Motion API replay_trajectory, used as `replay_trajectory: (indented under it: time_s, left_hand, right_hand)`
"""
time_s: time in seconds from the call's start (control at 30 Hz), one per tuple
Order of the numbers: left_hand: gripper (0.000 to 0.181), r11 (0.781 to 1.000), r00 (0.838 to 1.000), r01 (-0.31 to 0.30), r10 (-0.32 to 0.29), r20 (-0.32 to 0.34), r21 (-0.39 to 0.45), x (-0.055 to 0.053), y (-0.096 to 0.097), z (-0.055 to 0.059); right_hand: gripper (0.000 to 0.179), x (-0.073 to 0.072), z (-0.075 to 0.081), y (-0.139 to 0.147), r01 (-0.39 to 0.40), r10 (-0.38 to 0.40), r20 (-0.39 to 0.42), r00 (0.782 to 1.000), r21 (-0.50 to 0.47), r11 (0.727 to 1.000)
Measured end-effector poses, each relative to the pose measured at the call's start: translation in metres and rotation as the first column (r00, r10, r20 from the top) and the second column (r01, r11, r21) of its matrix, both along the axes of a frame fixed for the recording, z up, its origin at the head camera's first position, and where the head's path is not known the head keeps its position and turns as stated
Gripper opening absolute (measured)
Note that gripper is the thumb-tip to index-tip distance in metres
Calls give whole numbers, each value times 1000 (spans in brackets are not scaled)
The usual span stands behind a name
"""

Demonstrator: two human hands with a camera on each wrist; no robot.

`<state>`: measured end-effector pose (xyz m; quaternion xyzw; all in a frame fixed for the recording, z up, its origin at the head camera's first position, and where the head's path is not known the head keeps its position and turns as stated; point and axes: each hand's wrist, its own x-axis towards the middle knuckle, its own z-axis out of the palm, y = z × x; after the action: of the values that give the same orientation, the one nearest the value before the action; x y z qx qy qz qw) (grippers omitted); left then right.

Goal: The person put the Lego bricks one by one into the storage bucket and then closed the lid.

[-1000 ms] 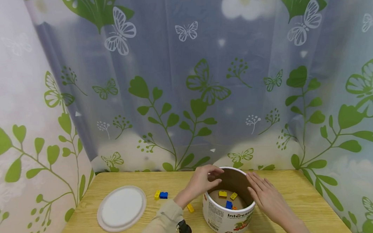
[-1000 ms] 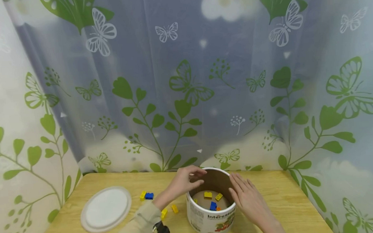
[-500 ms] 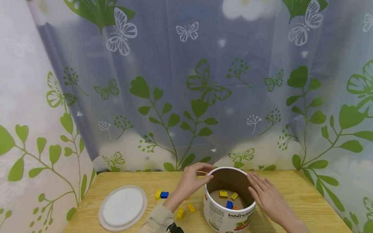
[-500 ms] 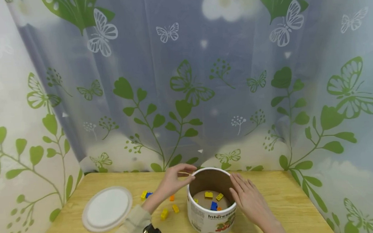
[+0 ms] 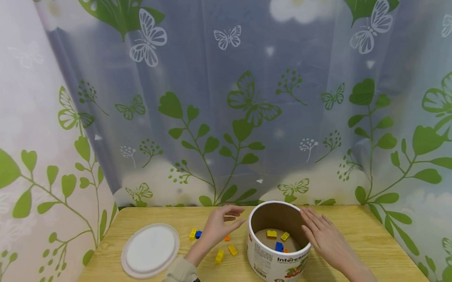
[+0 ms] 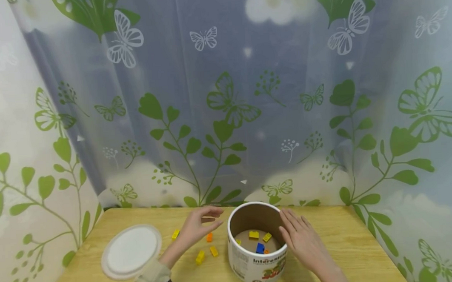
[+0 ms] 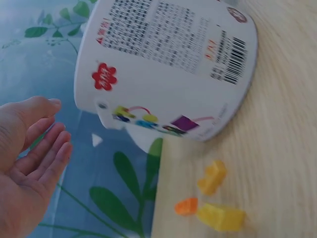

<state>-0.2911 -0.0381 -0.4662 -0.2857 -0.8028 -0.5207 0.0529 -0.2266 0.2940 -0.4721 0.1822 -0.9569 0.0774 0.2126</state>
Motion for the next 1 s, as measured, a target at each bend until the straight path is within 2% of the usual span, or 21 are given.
replay_trajectory:
  time_s: [0.27, 0.47, 0.63, 0.83, 1.0]
  left_hand:
    - [29, 1000, 1000, 4, -4, -6, -22, 2, -17, -25]
    - [30, 999, 998, 7, -5, 69, -32, 6, -29, -48]
    - [30, 998, 996, -12, 18, 89, -60, 13, -38, -66]
    - [31, 996, 992, -15, 27, 124, -93, 20, -47, -81]
    - [34, 990, 993, -15, 31, 112, -138, 23, -54, -90]
  right_hand:
    - [49, 0, 0, 1, 4, -4, 8, 1000, 2, 1000]
    - [49, -1, -1, 1, 1, -1, 3, 1000, 3, 1000]
    - [48, -1, -1, 0, 0, 0, -2, 1000, -1, 1000]
    - [48, 0, -1, 0, -1, 1, 1, 1000, -8, 1000]
    - [49, 0, -1, 0, -1, 1, 7, 1000, -12, 1000]
